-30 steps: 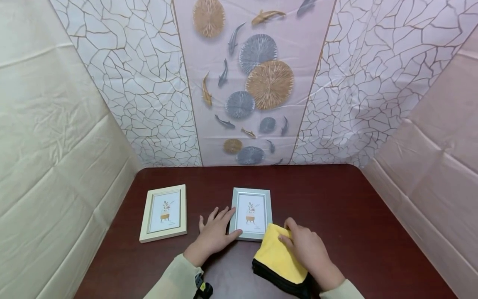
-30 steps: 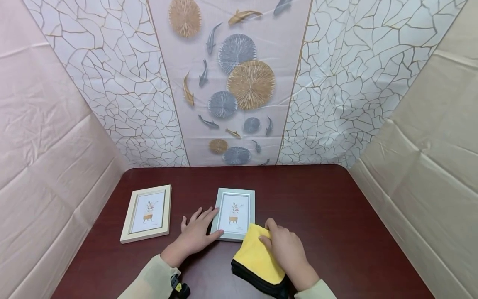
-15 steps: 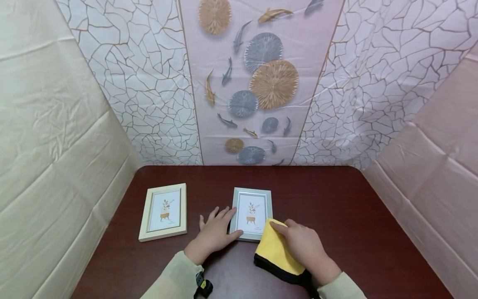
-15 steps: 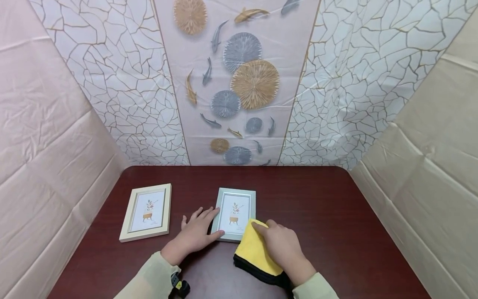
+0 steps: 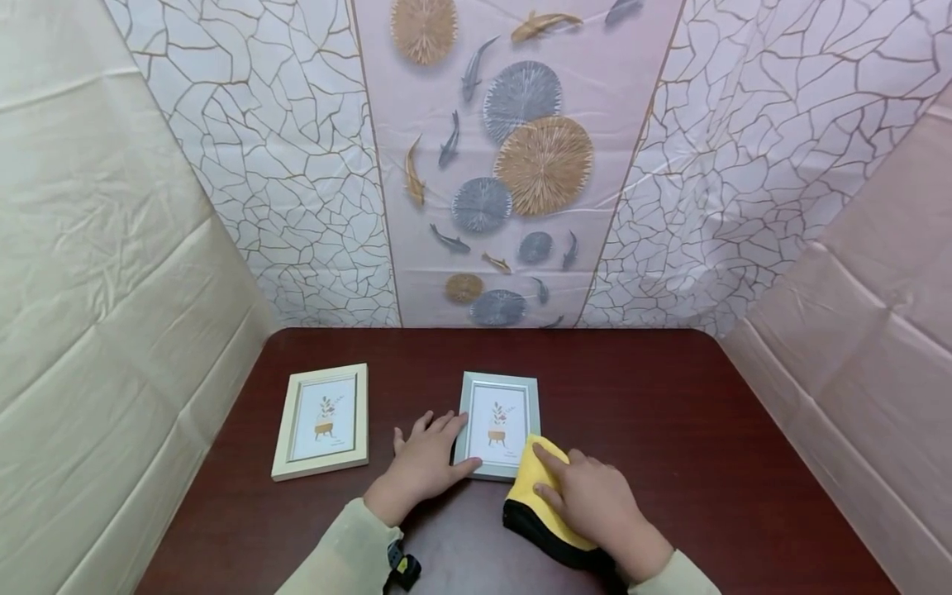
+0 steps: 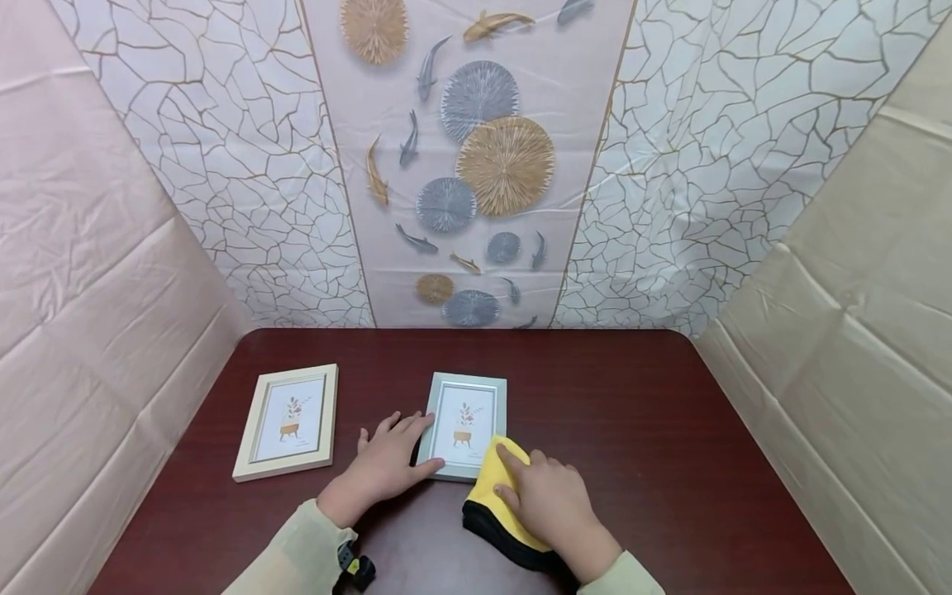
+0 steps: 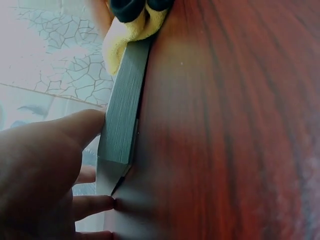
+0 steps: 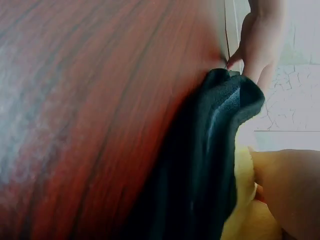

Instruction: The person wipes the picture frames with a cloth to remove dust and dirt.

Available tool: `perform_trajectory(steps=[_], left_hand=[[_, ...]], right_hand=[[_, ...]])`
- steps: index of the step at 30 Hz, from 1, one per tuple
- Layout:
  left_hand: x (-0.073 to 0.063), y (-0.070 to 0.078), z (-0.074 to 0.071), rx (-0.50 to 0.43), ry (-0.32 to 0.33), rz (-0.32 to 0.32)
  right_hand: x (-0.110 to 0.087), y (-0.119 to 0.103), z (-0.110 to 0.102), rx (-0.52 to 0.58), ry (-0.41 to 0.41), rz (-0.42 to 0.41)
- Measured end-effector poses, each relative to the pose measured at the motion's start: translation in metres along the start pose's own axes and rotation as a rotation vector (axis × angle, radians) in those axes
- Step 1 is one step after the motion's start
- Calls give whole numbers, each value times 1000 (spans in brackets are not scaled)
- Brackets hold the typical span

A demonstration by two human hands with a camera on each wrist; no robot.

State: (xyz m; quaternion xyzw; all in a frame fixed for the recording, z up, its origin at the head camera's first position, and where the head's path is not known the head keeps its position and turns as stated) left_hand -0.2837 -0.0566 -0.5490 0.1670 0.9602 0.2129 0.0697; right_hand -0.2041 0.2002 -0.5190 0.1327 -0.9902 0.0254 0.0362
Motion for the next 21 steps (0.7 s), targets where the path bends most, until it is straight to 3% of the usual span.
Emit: perform_trajectory(steps=[11,21], left_hand=[[-4,-1,2,-129,20,39],[-3,-4,4,-116,17,34]], right_hand=[[5,-2,-5,83,-35,39],[15,0,-13,88,-103,52]])
Point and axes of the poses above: each hand's wrist, its own x-axis towards the middle knuckle, its own z-axis out of the palm, y = z × x, the point moved 3 cm from there along x, towards the middle knuckle
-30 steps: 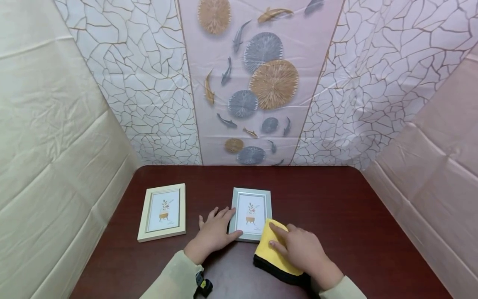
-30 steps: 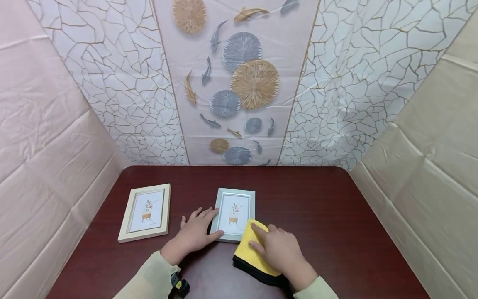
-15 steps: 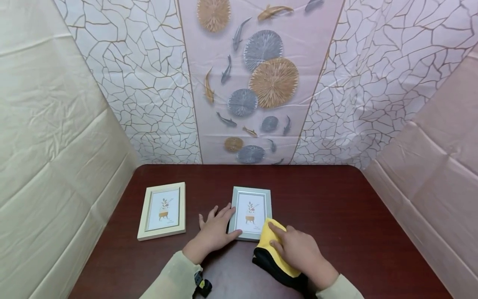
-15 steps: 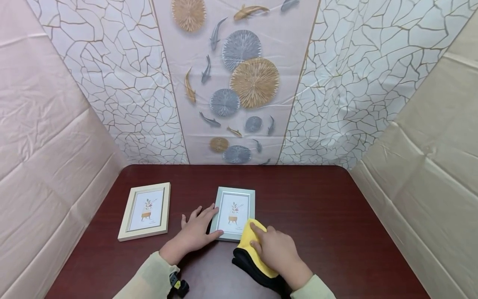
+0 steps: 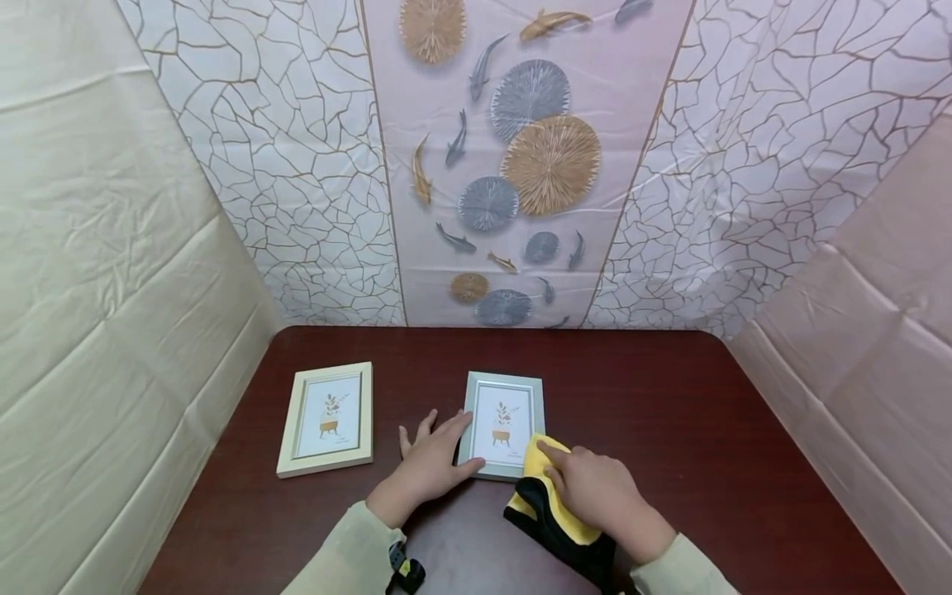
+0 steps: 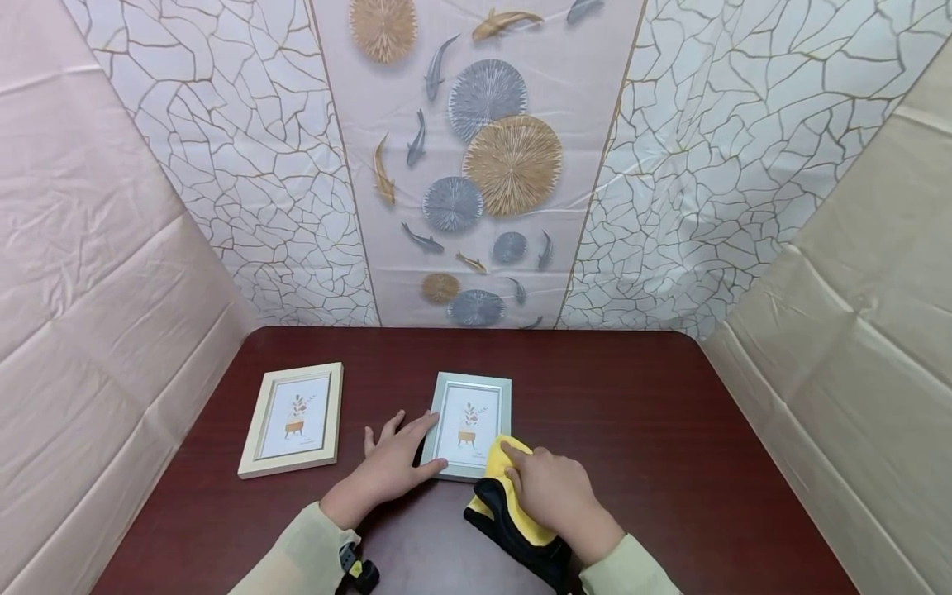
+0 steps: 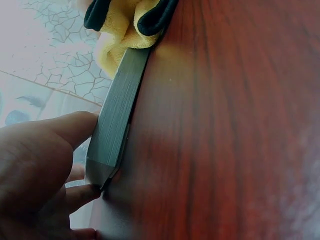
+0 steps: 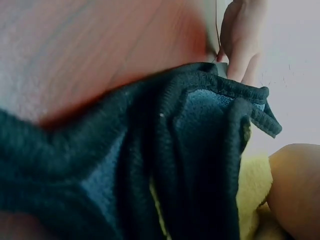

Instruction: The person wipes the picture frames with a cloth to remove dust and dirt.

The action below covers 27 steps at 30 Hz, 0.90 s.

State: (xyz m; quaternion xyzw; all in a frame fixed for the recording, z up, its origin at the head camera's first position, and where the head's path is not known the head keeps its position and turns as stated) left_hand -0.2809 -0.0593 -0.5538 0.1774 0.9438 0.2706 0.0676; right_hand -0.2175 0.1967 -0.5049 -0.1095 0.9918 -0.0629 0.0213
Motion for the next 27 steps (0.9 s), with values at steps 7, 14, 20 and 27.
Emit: perform_trajectory(steps=[7,14,20,27], left_hand=[[2,-2,0,12,11,7],[1,-2,4,3,0,0],[1,-3,6,1,-5,-5],[1,-5,6,4,1,-4]], right_hand=[[11,1,-5,-3,-11,0],[25,5,-7,-22,-10,-9],[36,7,-9,-15,-28,1],[48,12,-6,15,-61,22]])
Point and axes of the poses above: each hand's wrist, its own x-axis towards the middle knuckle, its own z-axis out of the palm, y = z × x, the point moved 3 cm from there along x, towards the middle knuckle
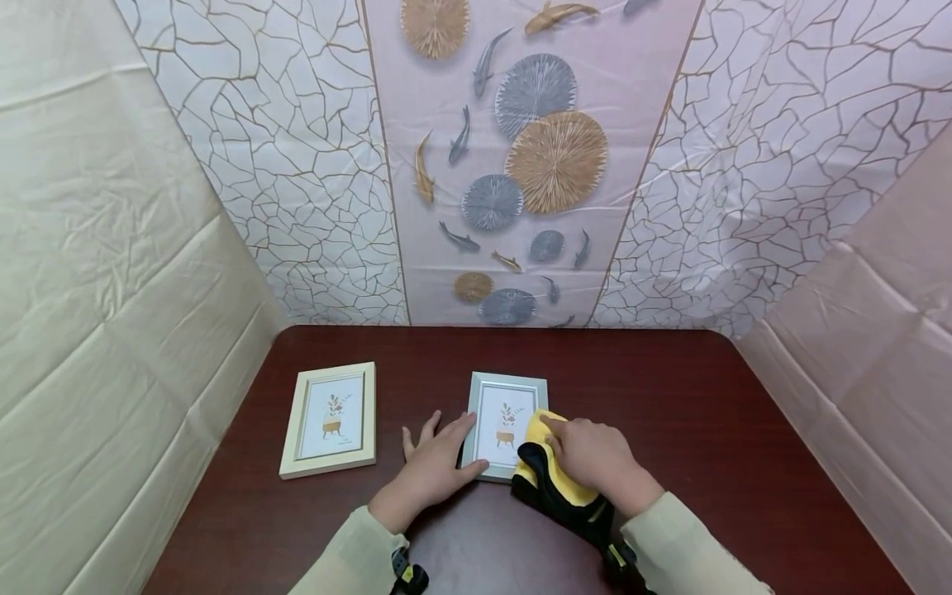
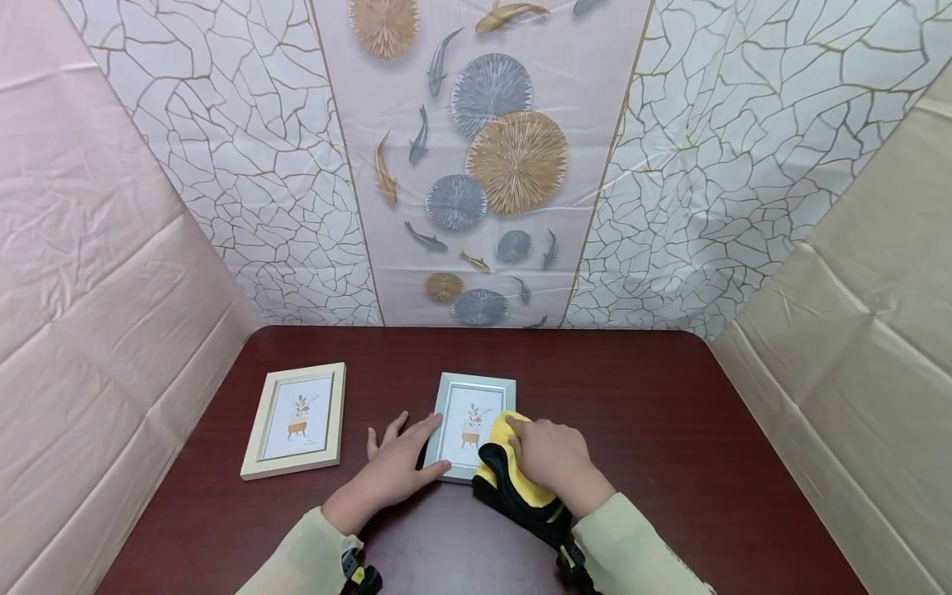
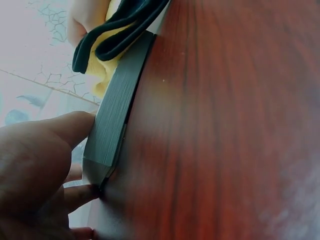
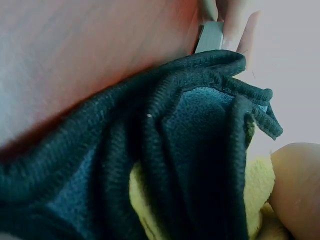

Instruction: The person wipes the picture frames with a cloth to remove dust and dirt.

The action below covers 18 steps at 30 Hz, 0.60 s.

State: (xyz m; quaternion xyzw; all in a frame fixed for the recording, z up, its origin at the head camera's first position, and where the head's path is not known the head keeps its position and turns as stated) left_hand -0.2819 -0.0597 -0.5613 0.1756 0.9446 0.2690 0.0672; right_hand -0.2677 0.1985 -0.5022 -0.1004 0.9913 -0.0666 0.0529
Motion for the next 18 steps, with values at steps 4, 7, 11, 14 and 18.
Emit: perform_trajectory(steps=[4,7,11,14,18], left_hand=[[-1,-1,-1,-5,6,3],[-2,0,-2,-8,3,6],[-3,2,-4,-22,4,17],[-4,3,-4,-30,7,20],[-5,3,-4,-30,16,23]], right_hand=[[9,2,-1,-11,3,-6],[16,3,-2,-31,5,-12],[27,6,-4,-62,10,-14],[34,8,-5,-68,4,-13],[45,13,-5,-76,4,-17]])
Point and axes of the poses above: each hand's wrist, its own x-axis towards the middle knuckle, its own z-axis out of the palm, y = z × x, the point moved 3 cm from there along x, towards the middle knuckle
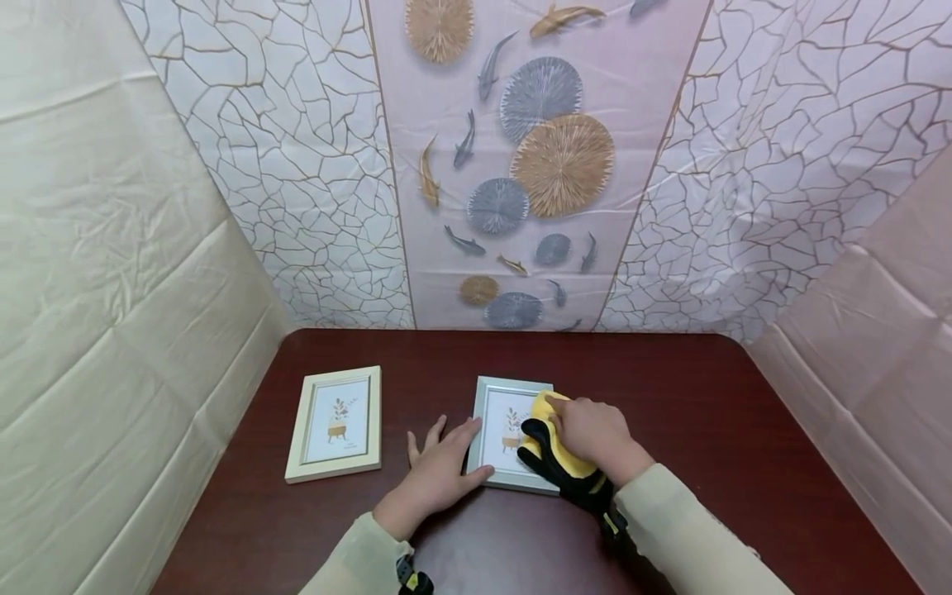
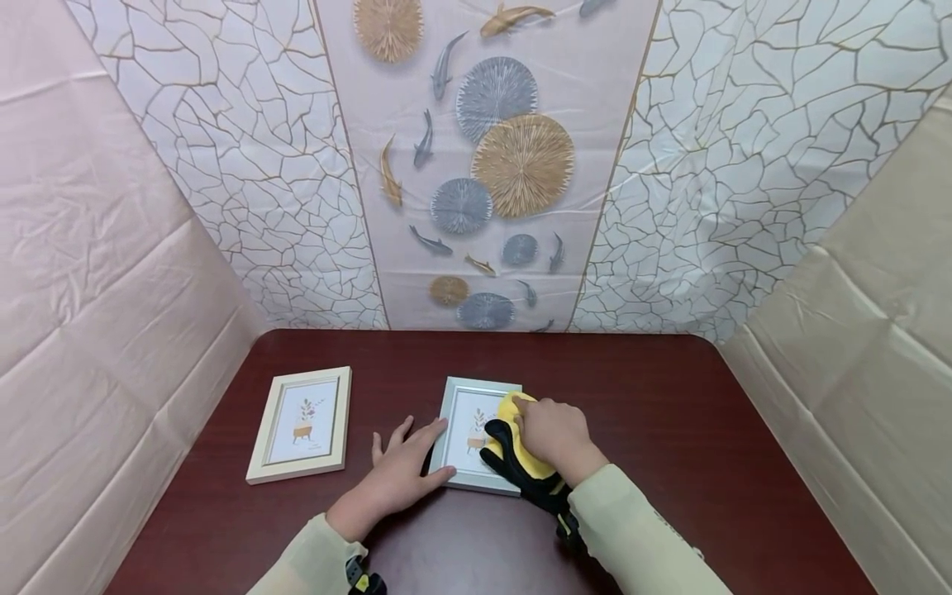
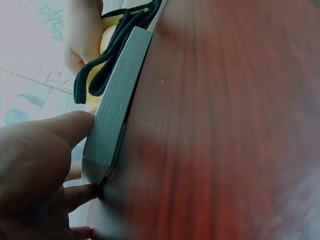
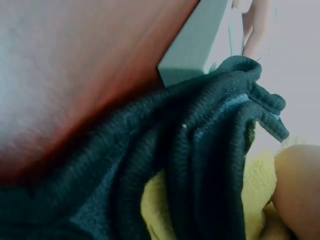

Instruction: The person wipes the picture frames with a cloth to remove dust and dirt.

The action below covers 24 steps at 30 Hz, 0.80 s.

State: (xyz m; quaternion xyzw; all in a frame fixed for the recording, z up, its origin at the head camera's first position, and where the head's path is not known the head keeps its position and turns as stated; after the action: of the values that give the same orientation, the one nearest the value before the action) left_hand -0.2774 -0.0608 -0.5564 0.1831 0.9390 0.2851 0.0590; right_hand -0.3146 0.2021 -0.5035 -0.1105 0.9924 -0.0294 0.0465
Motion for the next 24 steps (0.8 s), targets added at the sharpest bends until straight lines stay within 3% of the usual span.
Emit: perform_trajectory(steps=[11,18,24], left_hand=[[2,0,1,0,-9,-9],[2,-3,2,14,5,-11],[1,-2,0,9,13,-3]], right_hand=[[21,12,2,33,-22,48],[26,4,-2,53,-6,15],[36,-5,-8,115,-41,28]])
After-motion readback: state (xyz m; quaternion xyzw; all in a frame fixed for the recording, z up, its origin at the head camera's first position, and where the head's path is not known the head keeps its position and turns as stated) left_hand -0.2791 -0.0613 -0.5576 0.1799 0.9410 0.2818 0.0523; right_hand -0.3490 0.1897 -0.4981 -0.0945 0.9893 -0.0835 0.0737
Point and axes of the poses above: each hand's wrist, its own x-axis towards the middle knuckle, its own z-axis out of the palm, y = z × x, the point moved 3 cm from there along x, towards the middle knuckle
